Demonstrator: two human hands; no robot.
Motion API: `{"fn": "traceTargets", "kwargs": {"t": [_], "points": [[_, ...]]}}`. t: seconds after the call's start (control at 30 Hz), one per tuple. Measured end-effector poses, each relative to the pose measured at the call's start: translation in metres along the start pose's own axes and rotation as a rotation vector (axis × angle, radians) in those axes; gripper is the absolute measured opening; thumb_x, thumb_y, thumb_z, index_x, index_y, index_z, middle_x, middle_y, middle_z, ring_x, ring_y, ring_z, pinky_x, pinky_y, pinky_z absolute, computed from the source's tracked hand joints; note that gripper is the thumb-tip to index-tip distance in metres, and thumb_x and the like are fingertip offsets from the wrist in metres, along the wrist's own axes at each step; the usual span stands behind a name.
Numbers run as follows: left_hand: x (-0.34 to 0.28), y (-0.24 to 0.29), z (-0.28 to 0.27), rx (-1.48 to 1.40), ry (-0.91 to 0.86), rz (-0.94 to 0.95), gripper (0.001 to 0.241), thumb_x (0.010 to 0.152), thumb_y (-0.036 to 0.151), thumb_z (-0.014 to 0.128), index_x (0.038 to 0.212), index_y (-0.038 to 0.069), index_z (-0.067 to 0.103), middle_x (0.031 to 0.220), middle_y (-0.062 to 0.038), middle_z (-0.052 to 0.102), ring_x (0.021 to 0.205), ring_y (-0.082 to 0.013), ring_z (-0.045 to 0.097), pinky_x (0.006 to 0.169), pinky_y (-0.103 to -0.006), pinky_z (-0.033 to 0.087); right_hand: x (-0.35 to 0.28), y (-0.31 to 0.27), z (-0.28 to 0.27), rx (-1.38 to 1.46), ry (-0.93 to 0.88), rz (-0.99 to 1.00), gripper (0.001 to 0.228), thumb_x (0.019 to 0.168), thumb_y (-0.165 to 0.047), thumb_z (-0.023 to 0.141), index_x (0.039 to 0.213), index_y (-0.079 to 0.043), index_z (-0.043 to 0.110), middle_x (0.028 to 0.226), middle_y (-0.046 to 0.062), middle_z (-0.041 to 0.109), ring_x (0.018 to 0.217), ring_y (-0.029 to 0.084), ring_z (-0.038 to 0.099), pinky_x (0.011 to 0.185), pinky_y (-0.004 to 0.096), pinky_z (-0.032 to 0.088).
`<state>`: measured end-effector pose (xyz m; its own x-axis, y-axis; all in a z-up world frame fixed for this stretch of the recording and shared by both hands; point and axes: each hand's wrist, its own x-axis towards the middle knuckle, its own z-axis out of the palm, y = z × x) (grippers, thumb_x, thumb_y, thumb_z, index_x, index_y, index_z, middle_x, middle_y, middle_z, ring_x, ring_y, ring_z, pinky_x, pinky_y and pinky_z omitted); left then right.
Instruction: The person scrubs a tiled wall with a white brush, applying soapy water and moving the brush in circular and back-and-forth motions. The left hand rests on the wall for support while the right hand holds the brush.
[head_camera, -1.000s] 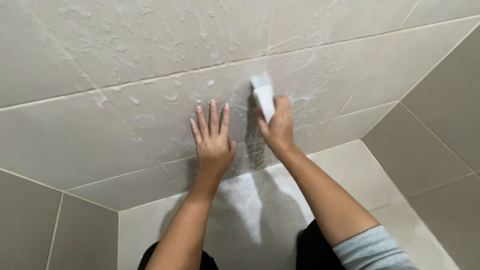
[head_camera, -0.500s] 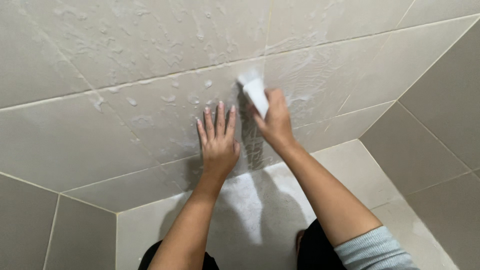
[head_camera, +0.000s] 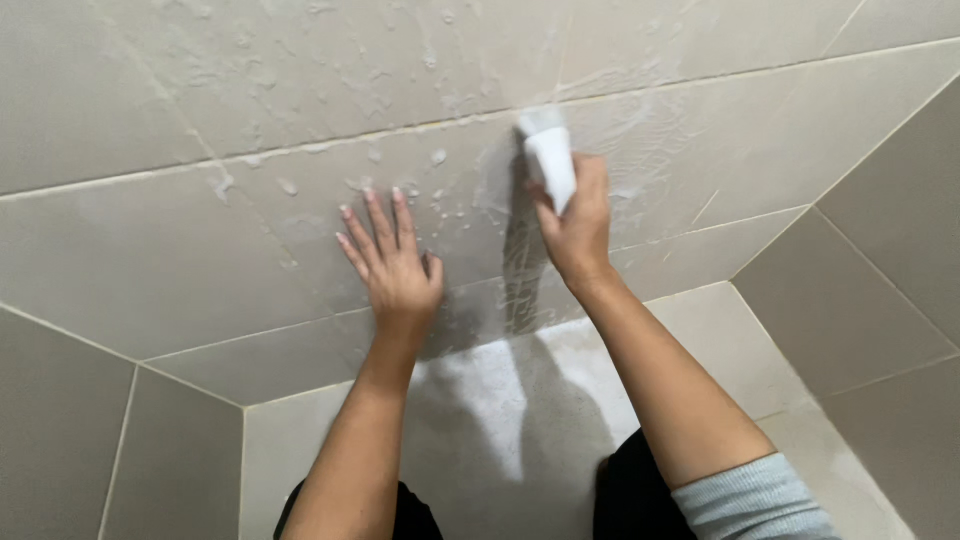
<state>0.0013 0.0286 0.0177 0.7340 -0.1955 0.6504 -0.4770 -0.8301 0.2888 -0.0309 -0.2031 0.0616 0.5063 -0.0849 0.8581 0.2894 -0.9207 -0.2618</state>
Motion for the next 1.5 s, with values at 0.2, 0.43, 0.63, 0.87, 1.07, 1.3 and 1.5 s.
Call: {"fn": "traceTargets", "kwargs": {"t": [0.2,0.43,0.63,0.87,1.07,1.3,1.5], "points": [[0.0,-0.038,-0.003,-0.003,0.108,-0.157,0.092,0.091,0.026,0.069,0.164,0.006,0.017,0.166,-0.028,0.0,0.148,-0.056,-0.005,0.117,-0.0695,0.0,-0.034,-0.017,0.043,-0.057,-0.102,-0.097,0.045,0.075,-0.003,0.078,0.113,-0.004,0.054,0.101,0.014,0.054,0.097,0.037,0.06,0.088,0.047,0.051],[0.0,-0.056,-0.01,-0.078,0.182,-0.359,0.084,0.102,0.033,0.056,0.165,0.006,0.007,0.167,-0.025,-0.01,0.152,-0.0479,-0.013,0.121,-0.0631,-0.008,0.009,-0.051,0.038,0.077,0.137,0.049,0.04,0.087,-0.012,0.078,0.117,-0.003,0.054,0.1,0.017,0.057,0.093,0.038,0.062,0.084,0.043,0.052],[-0.003,-0.052,-0.017,-0.035,0.134,-0.363,0.083,0.101,0.033,0.056,0.163,0.0,0.011,0.166,-0.03,-0.003,0.152,-0.0489,-0.006,0.12,-0.065,-0.002,-0.045,-0.051,0.081,0.017,-0.041,0.103,0.063,0.073,-0.006,0.087,0.125,0.004,0.052,0.11,0.023,0.057,0.107,0.043,0.061,0.097,0.053,0.051],[-0.003,-0.045,-0.033,-0.067,0.079,-0.377,0.081,0.104,0.033,0.053,0.162,-0.002,0.009,0.167,-0.029,-0.003,0.153,-0.0465,-0.008,0.12,-0.0627,-0.004,-0.003,-0.084,0.063,0.176,0.14,0.222,0.05,0.086,-0.014,0.083,0.122,0.0,0.052,0.105,0.023,0.057,0.1,0.046,0.06,0.089,0.051,0.049],[0.0,-0.047,-0.035,-0.116,0.045,-0.322,0.078,0.106,0.034,0.046,0.162,-0.003,0.006,0.166,-0.029,-0.007,0.153,-0.0468,-0.011,0.119,-0.0645,-0.006,-0.007,-0.103,0.074,0.129,0.152,0.217,0.047,0.086,-0.016,0.083,0.117,0.0,0.051,0.1,0.021,0.054,0.095,0.046,0.059,0.087,0.051,0.047],[-0.004,-0.051,-0.035,-0.13,0.054,-0.314,0.076,0.106,0.033,0.045,0.162,-0.003,0.006,0.166,-0.03,-0.008,0.152,-0.0474,-0.011,0.118,-0.0654,-0.006,0.003,-0.079,0.058,0.211,0.266,0.303,0.059,0.089,-0.02,0.085,0.129,0.0,0.046,0.116,0.022,0.055,0.111,0.043,0.059,0.098,0.051,0.044],[0.0,-0.048,-0.032,-0.107,0.034,-0.332,0.078,0.105,0.034,0.045,0.162,-0.003,0.006,0.166,-0.03,-0.008,0.152,-0.0485,-0.011,0.118,-0.0654,-0.007,-0.005,-0.094,0.068,0.153,0.079,0.218,0.056,0.083,-0.02,0.087,0.124,0.0,0.053,0.107,0.02,0.059,0.104,0.043,0.062,0.094,0.051,0.05]]}}
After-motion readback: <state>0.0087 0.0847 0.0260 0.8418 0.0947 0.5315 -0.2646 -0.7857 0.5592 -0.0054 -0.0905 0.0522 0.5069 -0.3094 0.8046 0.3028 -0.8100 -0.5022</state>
